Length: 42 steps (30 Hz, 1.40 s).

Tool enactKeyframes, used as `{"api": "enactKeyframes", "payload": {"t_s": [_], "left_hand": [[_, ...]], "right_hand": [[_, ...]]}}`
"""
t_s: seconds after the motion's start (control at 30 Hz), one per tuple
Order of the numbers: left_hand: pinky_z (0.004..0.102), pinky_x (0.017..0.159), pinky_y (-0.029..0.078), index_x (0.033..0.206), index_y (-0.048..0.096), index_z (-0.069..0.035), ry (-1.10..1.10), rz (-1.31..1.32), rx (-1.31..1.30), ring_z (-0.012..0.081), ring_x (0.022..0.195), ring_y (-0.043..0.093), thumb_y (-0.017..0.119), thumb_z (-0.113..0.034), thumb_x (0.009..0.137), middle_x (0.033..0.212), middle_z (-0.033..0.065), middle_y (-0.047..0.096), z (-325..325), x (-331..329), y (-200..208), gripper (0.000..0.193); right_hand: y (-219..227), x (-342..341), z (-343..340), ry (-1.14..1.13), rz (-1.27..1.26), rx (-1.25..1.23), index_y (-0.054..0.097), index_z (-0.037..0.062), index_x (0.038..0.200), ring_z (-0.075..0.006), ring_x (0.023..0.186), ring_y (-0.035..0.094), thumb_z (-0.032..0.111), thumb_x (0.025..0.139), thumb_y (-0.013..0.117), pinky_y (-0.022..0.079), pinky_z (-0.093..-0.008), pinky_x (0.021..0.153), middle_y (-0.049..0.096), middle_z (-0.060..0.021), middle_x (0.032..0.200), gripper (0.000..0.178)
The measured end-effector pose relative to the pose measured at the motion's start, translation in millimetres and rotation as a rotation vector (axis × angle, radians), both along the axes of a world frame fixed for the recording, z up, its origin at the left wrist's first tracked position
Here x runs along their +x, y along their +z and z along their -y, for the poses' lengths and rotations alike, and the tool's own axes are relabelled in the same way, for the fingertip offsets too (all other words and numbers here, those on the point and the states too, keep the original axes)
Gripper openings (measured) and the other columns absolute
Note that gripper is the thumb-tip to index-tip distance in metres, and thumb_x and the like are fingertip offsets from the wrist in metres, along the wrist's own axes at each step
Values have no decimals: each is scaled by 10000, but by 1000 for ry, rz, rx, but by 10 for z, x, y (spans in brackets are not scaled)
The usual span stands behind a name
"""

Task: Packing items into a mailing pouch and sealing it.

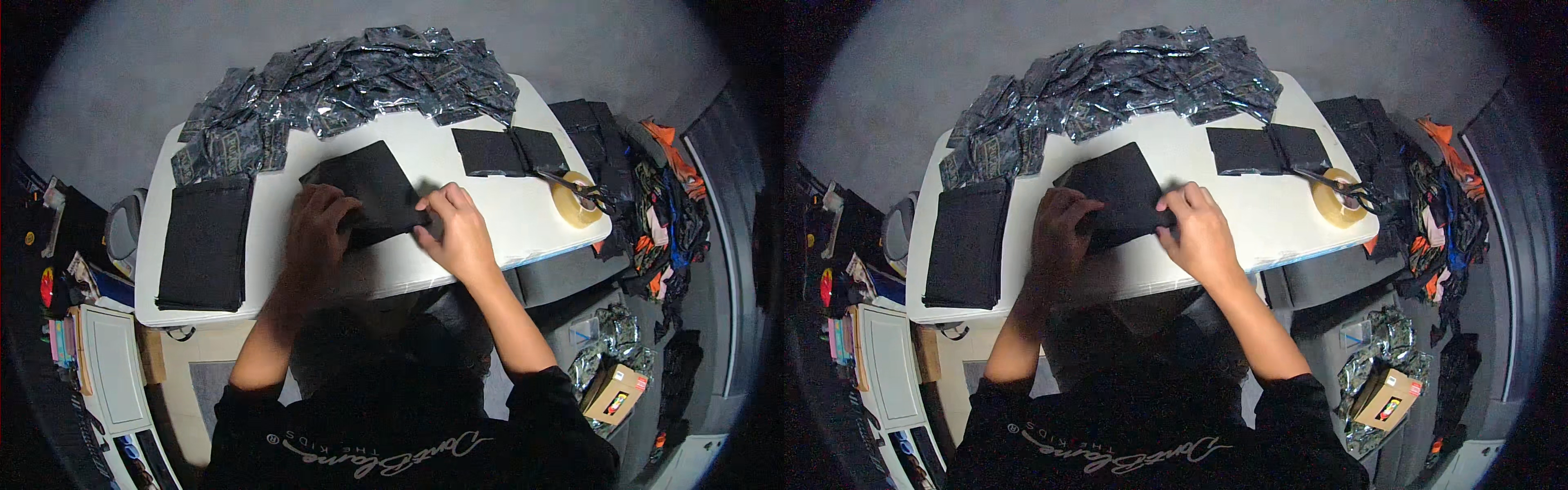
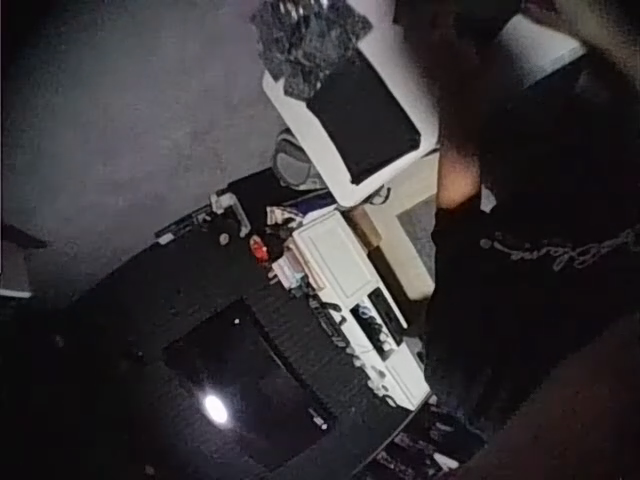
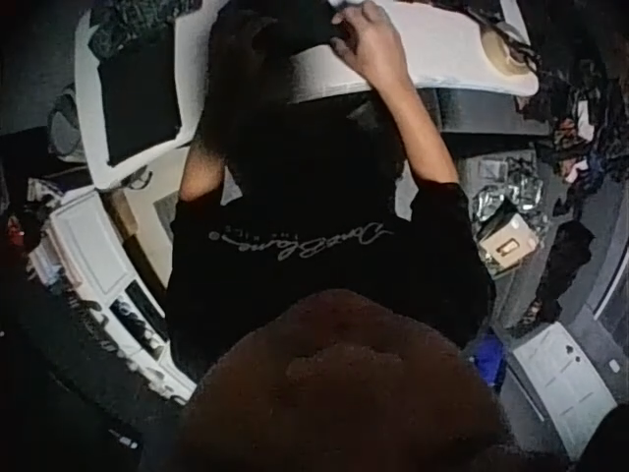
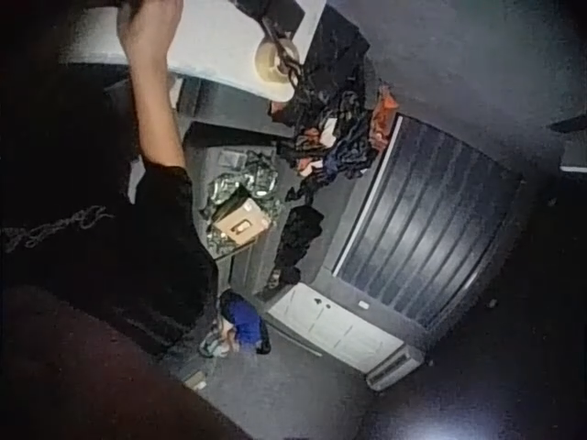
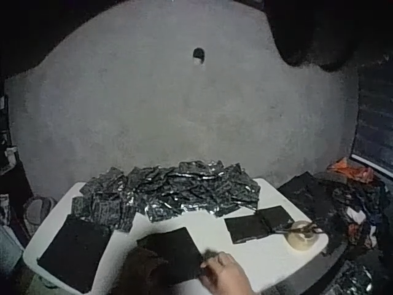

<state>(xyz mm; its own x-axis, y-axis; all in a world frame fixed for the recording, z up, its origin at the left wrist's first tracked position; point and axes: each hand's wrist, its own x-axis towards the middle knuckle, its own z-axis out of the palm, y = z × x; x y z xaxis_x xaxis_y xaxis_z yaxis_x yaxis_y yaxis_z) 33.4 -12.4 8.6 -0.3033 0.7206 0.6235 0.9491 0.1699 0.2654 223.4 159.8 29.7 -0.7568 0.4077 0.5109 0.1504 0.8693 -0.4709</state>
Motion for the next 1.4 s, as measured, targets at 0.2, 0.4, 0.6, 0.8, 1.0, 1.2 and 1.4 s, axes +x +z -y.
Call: {"api": "enactKeyframes", "payload": {"t_s": [0.2,0.4,0.6,0.8,1.0,1.2,1.4], "left_hand": [[462,960,525,1069,742,-124,-155,11,38,335,1079,620,799,34,658,1052,99,668,-173,64,267,444],[324,808,549,1050,726,-52,-161,437,116,197,843,666,807,-61,856,966,54,712,-368,-352,611,210],[230,604,444,1003,715,-17,-229,634,533,35,689,557,738,-85,944,804,-11,661,-661,-599,772,93],[221,666,458,1009,681,-11,-18,605,704,41,761,565,710,-110,973,850,-11,653,-534,-371,573,109],[254,724,484,1012,655,-3,-87,851,666,82,787,597,718,-88,971,845,3,650,-421,-351,176,113],[349,722,531,887,698,2,150,834,137,190,795,690,743,-200,921,850,148,699,-341,-9,191,209],[498,785,543,892,722,-16,270,444,-466,336,832,696,755,-319,900,901,189,704,-192,88,-111,305]], "right_hand": [[72,-90,-57,119,3,90,695,54,972,-341,924,657,24,762,789,533,-429,826,650,-126,954,232],[426,-337,-612,130,-81,-408,711,17,1011,-121,834,654,50,865,782,542,-284,817,717,-63,899,165],[472,-396,-1040,157,-32,-476,581,109,1336,-129,945,633,93,846,840,548,-286,799,650,-57,1145,555],[-191,-289,-960,67,79,-394,678,29,1281,-287,956,724,410,739,917,552,-389,893,747,-208,1030,704],[613,-345,-914,-218,-85,-218,761,-14,973,-224,716,702,222,835,827,545,-354,722,747,-152,803,281],[1326,-521,-469,-120,-183,292,752,55,1026,-381,843,720,196,832,763,580,-484,768,750,-185,932,240],[318,-713,16,46,121,296,731,93,963,-361,846,708,127,835,726,577,-467,753,688,-138,897,132]]}}
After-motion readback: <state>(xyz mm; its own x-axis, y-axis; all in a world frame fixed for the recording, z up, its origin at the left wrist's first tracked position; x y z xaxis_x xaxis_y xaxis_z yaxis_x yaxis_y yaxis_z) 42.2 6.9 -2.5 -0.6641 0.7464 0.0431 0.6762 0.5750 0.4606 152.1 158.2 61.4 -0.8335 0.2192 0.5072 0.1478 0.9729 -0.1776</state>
